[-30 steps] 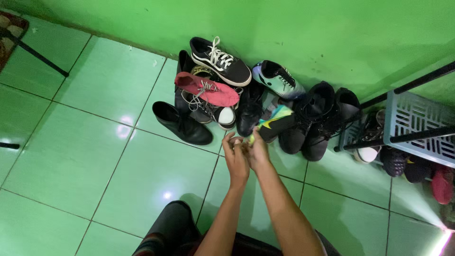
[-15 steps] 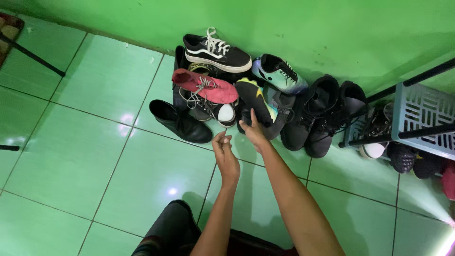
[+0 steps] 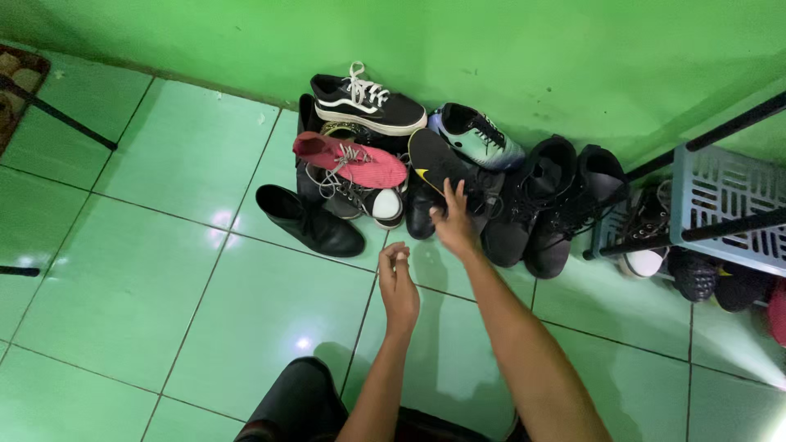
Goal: The person removes shoes from a multi-tier shoe rack and places them on the floor in a row. The person handles sneakers, boots, and sandals one at a time, moving them from the rack to the floor.
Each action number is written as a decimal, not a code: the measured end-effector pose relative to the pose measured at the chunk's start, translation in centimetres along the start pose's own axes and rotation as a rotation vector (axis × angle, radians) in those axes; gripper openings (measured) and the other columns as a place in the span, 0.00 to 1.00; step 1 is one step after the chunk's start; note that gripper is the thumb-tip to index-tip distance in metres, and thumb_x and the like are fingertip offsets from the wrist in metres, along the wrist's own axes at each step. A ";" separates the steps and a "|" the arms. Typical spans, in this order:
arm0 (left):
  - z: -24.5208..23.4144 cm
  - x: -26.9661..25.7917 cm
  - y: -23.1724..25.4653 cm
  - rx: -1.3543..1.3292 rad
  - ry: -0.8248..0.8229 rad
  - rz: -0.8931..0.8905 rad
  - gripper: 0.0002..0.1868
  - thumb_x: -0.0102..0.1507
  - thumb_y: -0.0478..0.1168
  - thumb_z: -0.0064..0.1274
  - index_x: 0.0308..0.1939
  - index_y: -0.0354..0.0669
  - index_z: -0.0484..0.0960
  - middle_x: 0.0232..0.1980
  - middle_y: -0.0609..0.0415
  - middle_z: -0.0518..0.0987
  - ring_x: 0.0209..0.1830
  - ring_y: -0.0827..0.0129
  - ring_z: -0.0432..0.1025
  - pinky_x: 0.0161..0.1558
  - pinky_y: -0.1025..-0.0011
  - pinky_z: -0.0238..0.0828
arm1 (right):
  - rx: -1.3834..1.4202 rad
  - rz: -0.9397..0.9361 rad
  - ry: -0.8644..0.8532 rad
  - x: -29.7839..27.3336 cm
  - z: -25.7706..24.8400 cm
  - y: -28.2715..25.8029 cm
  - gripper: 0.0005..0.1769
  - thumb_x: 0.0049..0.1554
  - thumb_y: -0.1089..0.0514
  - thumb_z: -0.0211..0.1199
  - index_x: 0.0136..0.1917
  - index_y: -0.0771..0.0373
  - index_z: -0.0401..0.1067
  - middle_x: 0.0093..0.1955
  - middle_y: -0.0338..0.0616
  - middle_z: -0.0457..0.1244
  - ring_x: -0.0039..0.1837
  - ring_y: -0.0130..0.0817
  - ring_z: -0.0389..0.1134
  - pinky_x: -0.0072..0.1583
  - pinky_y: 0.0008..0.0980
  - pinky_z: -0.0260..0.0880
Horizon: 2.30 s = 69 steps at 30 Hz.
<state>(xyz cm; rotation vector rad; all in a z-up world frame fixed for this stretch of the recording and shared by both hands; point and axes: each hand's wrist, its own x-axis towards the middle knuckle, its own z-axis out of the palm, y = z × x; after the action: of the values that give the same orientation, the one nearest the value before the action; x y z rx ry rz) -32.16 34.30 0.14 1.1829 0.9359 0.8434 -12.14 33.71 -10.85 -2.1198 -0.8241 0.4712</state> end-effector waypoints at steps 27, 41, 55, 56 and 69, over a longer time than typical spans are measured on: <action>5.2 5.2 -2.1 0.162 -0.231 0.102 0.14 0.70 0.40 0.49 0.57 0.37 0.75 0.50 0.50 0.80 0.49 0.67 0.75 0.49 0.69 0.73 | -0.238 -0.128 -0.083 -2.6 -4.5 -3.2 0.45 0.59 0.62 0.60 0.83 0.53 0.43 0.86 0.58 0.31 0.84 0.65 0.34 0.72 0.55 0.57; 8.1 0.8 -1.9 0.217 -0.345 0.135 0.15 0.69 0.37 0.48 0.59 0.37 0.74 0.56 0.47 0.79 0.55 0.61 0.76 0.52 0.65 0.74 | -0.247 -0.057 -0.052 -7.5 -12.9 -0.6 0.46 0.58 0.55 0.64 0.82 0.56 0.45 0.86 0.55 0.37 0.83 0.56 0.43 0.74 0.46 0.57; 25.4 -12.5 1.2 0.279 -0.887 0.412 0.26 0.70 0.39 0.52 0.70 0.36 0.65 0.69 0.36 0.71 0.69 0.47 0.68 0.64 0.61 0.65 | -0.032 0.378 0.513 -19.4 -32.4 16.2 0.34 0.60 0.41 0.63 0.73 0.60 0.64 0.70 0.54 0.64 0.70 0.52 0.67 0.67 0.42 0.68; 26.8 -13.4 1.4 0.323 -0.906 0.334 0.27 0.68 0.40 0.52 0.70 0.39 0.65 0.69 0.38 0.72 0.62 0.46 0.71 0.57 0.59 0.66 | -0.043 0.425 0.586 -20.1 -34.0 17.3 0.30 0.64 0.39 0.62 0.69 0.61 0.68 0.67 0.54 0.67 0.69 0.50 0.70 0.68 0.42 0.69; 42.4 -22.1 -2.0 0.180 -1.112 0.537 0.30 0.66 0.42 0.57 0.68 0.33 0.65 0.65 0.35 0.72 0.65 0.47 0.69 0.64 0.58 0.66 | 0.955 0.603 0.907 -25.2 -47.9 28.9 0.36 0.64 0.30 0.55 0.67 0.65 0.67 0.56 0.47 0.64 0.59 0.44 0.69 0.56 0.45 0.75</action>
<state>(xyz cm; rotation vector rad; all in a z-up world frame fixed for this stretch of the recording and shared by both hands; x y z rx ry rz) -1.52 -1.90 6.44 1.7912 -0.2394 0.3678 8.57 -23.53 -2.91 -1.3567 0.5105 0.0964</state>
